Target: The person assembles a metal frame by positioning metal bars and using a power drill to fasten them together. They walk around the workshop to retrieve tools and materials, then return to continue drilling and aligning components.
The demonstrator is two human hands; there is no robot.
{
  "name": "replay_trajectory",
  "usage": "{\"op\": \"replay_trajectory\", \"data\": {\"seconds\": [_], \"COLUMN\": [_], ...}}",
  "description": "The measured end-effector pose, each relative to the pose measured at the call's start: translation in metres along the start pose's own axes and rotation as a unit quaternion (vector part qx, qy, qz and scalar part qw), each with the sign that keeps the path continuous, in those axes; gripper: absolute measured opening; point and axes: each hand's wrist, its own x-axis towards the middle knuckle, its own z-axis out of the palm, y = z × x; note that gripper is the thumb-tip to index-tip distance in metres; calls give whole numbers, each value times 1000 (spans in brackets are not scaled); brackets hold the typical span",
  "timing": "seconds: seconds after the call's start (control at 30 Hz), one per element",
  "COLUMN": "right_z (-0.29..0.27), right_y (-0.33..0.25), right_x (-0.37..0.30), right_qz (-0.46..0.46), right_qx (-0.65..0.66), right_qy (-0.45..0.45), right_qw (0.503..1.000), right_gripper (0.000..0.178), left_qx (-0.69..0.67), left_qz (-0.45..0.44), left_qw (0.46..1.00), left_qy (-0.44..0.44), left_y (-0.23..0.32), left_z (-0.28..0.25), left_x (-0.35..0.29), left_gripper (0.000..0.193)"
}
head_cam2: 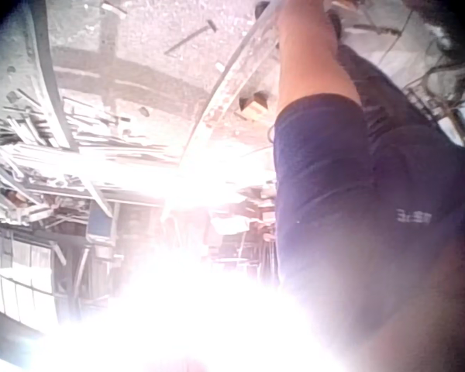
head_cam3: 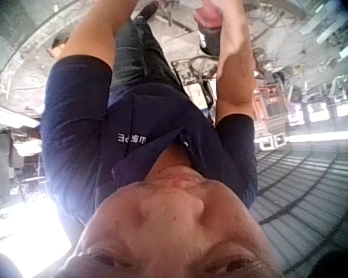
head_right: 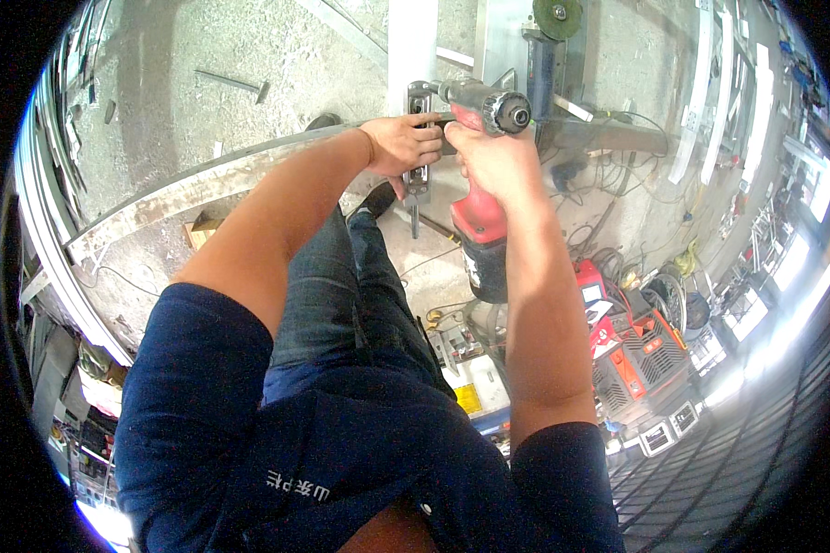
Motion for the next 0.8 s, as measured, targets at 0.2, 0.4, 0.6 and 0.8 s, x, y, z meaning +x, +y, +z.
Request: {"op": "replay_trajectory", "data": {"seconds": [0.2, 0.4, 0.6, 0.8], "right_z": [-1, -2, 0, 0], "right_y": [5, -6, 0, -6], "right_x": [5, 0, 0, 0], "right_qz": [-1, 9, -22, -1], "right_qx": [-4, -35, 33, 47], "right_qy": [-31, -20, -29, -27], "right_qw": [1000, 999, 999, 999], "right_gripper": [18, 23, 26, 28], "left_qx": [-9, -2, -14, -20], "left_qz": [-5, -2, -3, -5], "left_qw": [1000, 1000, 999, 999], "left_qy": [-8, -27, -37, -46], "left_y": [0, 0, -1, 0], "left_z": [-1, -2, 0, 1], "left_x": [0, -1, 0, 0], "left_gripper": [90, 91, 91, 93]}}
